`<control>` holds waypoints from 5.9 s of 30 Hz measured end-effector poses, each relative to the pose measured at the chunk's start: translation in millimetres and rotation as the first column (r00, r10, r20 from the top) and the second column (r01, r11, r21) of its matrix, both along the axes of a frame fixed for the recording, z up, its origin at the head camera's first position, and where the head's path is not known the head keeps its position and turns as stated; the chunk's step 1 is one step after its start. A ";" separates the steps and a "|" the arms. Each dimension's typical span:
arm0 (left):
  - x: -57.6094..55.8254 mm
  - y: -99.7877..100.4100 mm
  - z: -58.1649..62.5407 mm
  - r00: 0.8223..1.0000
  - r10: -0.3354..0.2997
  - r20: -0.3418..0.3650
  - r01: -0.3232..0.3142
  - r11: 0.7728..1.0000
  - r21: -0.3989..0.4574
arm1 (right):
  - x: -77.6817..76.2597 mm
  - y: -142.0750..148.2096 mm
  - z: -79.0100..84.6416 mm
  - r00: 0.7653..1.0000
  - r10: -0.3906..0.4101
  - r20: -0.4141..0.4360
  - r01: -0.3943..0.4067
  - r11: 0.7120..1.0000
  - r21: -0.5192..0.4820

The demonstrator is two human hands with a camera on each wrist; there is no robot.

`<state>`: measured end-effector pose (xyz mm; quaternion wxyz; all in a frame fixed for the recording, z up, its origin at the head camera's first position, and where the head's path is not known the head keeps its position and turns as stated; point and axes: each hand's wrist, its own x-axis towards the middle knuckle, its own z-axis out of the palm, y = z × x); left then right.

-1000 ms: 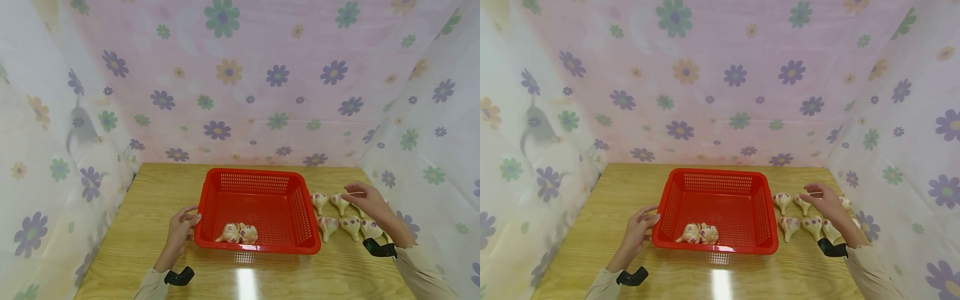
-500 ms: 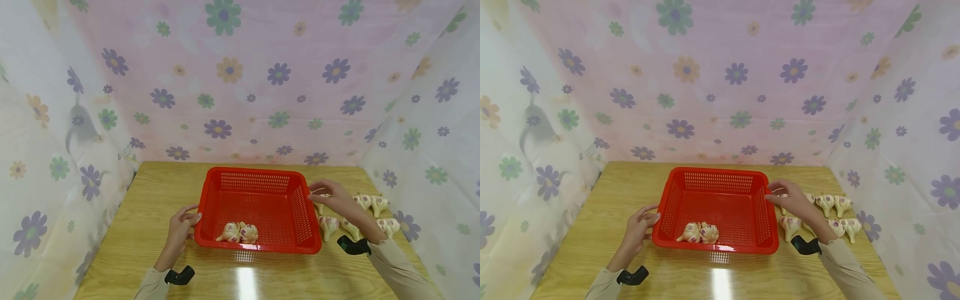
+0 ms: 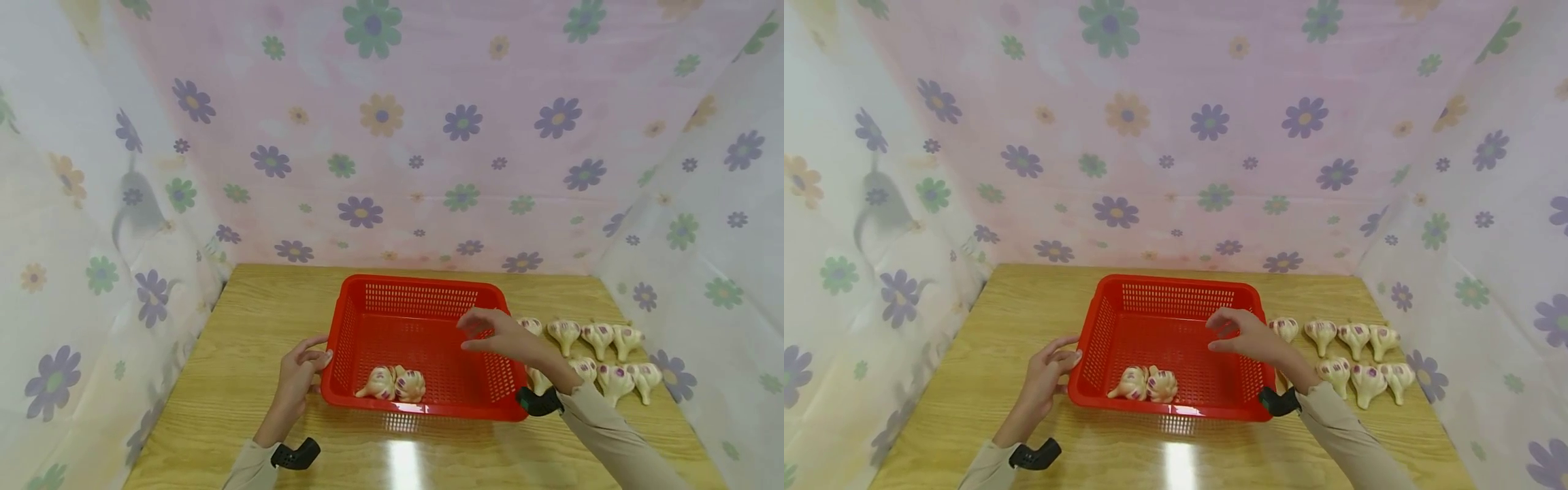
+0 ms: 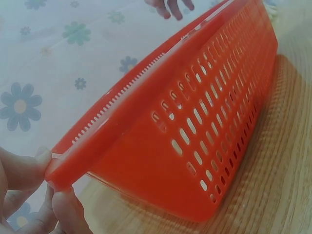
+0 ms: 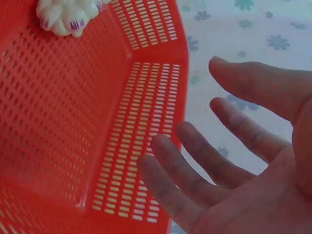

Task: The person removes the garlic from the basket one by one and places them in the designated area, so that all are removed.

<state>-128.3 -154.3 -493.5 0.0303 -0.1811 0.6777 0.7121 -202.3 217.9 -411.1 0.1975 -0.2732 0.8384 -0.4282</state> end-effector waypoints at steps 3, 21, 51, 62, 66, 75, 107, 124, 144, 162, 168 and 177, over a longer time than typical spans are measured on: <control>-0.2 0.2 -0.1 1.000 0.003 -0.001 -0.003 1.000 -0.007 | -1.6 -9.5 -1.4 0.997 0.042 0.057 -0.042 0.999 -0.014; 0.0 0.9 3.1 1.000 -0.001 0.005 0.001 1.000 0.006 | -16.5 -47.0 -23.3 0.952 0.261 0.158 -0.254 0.965 -0.065; 1.8 2.3 8.2 1.000 -0.022 0.007 0.022 0.999 0.025 | 3.0 -96.2 -44.7 0.839 0.543 0.032 -0.501 0.749 0.434; -0.5 0.1 -2.5 1.000 0.001 -0.005 -0.001 1.000 0.013 | -1.8 -84.1 -54.4 0.889 0.447 0.100 -0.437 0.760 0.482; 0.0 0.1 -1.6 1.000 -0.001 -0.005 0.001 1.000 0.021 | -2.7 -82.4 -53.9 0.885 0.450 0.121 -0.449 0.752 0.482; 1.0 -0.7 3.8 0.999 -0.023 0.021 0.023 0.999 0.040 | -6.7 -73.5 -52.5 0.899 0.419 0.126 -0.431 0.798 0.421; 1.7 0.5 -4.6 1.000 0.008 -0.001 -0.007 1.000 0.028 | -1.9 -6.3 -2.1 0.978 0.195 0.070 -0.202 0.972 0.122; 0.9 1.4 -5.8 1.000 0.018 0.000 -0.018 0.999 0.035 | 1.9 18.3 16.7 0.990 0.144 0.002 -0.143 0.985 0.100; 1.4 1.1 -1.8 1.000 0.003 -0.001 -0.003 0.999 0.034 | 12.8 52.5 18.3 0.995 0.037 0.090 -0.035 0.999 -0.021; 0.3 0.9 -4.1 1.000 0.019 -0.012 -0.018 0.998 0.062 | 28.1 79.2 1.0 0.990 -0.091 0.112 0.097 0.994 -0.048; 0.3 1.2 -3.7 1.000 0.022 -0.009 -0.021 0.998 0.061 | 31.3 82.2 -7.3 0.983 -0.128 0.130 0.134 0.990 -0.038; 0.2 1.4 -2.6 1.000 0.017 -0.005 -0.017 0.998 0.068 | 32.4 88.7 -14.8 0.977 -0.170 0.129 0.177 0.984 -0.039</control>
